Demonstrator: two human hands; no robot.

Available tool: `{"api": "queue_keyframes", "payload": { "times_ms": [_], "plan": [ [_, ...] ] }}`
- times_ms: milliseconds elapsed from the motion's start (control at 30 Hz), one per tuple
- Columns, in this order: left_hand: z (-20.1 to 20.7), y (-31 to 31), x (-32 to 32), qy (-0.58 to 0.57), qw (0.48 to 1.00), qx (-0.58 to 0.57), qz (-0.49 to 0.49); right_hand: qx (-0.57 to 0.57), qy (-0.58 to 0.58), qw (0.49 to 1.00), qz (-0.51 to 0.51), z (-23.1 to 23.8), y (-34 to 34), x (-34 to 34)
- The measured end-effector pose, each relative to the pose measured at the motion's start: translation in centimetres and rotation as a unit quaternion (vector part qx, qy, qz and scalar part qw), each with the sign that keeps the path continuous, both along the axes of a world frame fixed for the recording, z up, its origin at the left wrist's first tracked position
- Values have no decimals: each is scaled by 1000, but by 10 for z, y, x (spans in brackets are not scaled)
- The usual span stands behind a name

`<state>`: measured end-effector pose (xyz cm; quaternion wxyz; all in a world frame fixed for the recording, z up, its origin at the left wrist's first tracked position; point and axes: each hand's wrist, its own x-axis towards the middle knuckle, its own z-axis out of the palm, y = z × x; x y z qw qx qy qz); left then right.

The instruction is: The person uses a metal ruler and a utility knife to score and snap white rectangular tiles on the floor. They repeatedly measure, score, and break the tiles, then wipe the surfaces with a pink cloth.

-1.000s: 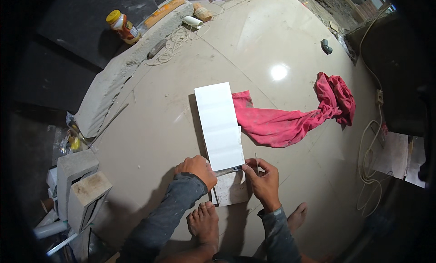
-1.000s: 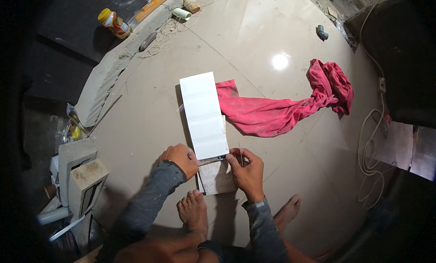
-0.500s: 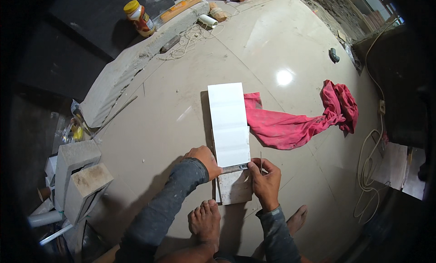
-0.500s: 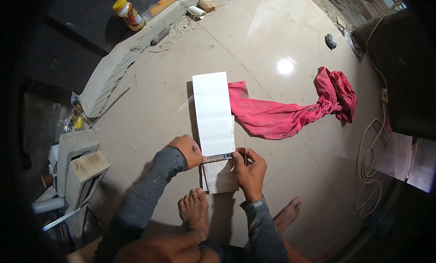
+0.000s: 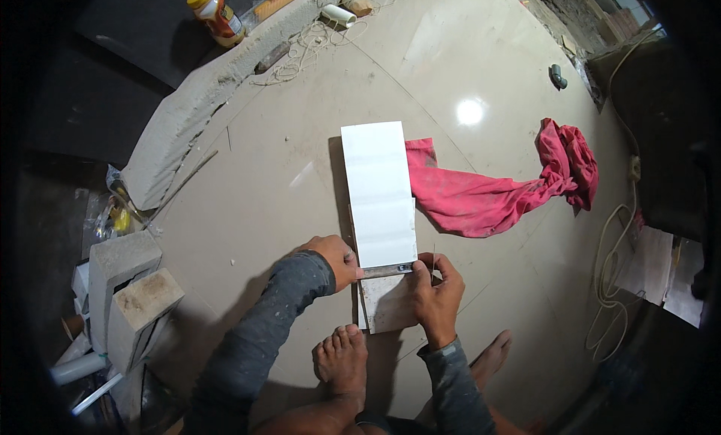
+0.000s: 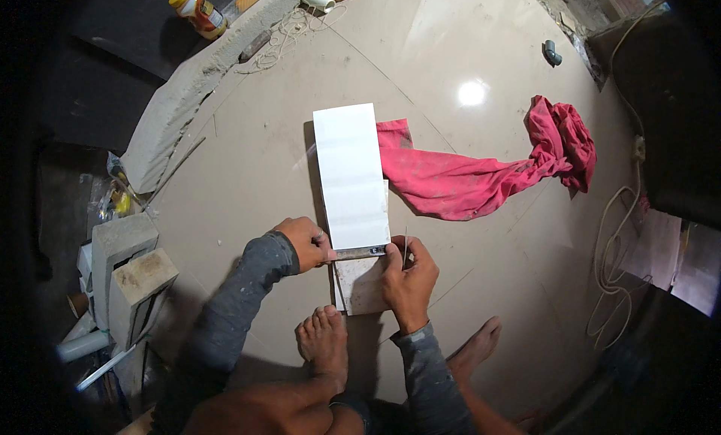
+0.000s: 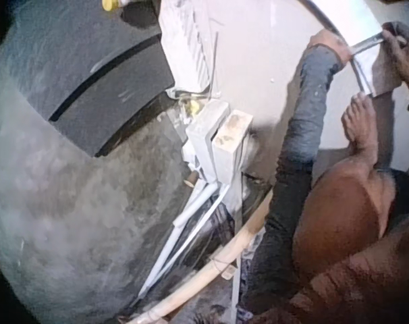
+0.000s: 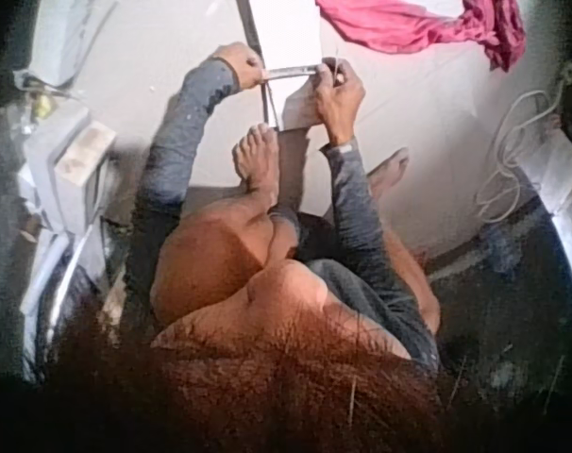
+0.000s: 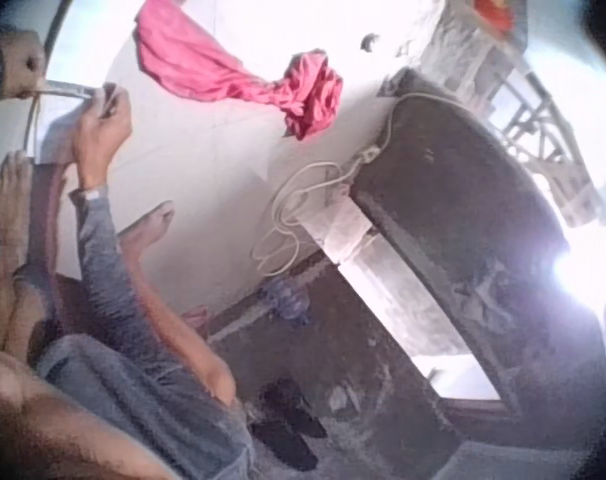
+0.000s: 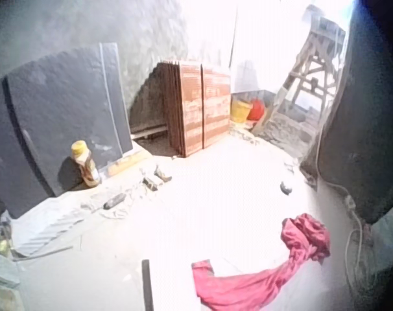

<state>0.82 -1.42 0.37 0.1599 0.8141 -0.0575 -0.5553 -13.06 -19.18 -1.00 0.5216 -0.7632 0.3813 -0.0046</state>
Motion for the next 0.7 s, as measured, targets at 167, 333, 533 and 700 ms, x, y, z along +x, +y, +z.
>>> {"api": "queue_keyframes", "payload": {
  "times_ms": [167, 333, 533, 700],
  "plan": [
    [-6, 1, -2, 5, 1000, 6, -7, 35, 24, 999, -6, 0, -1, 0],
    [-4, 0, 0, 10, 1000, -4, -19, 41, 6, 999, -1, 1, -1, -2],
    [1, -5, 3, 19, 1000, 2, -18, 65, 21, 997, -20, -1, 2, -2],
    [1, -5, 3, -13, 999, 0, -31, 19, -27, 999, -23, -6, 6, -4]
  ]
}}
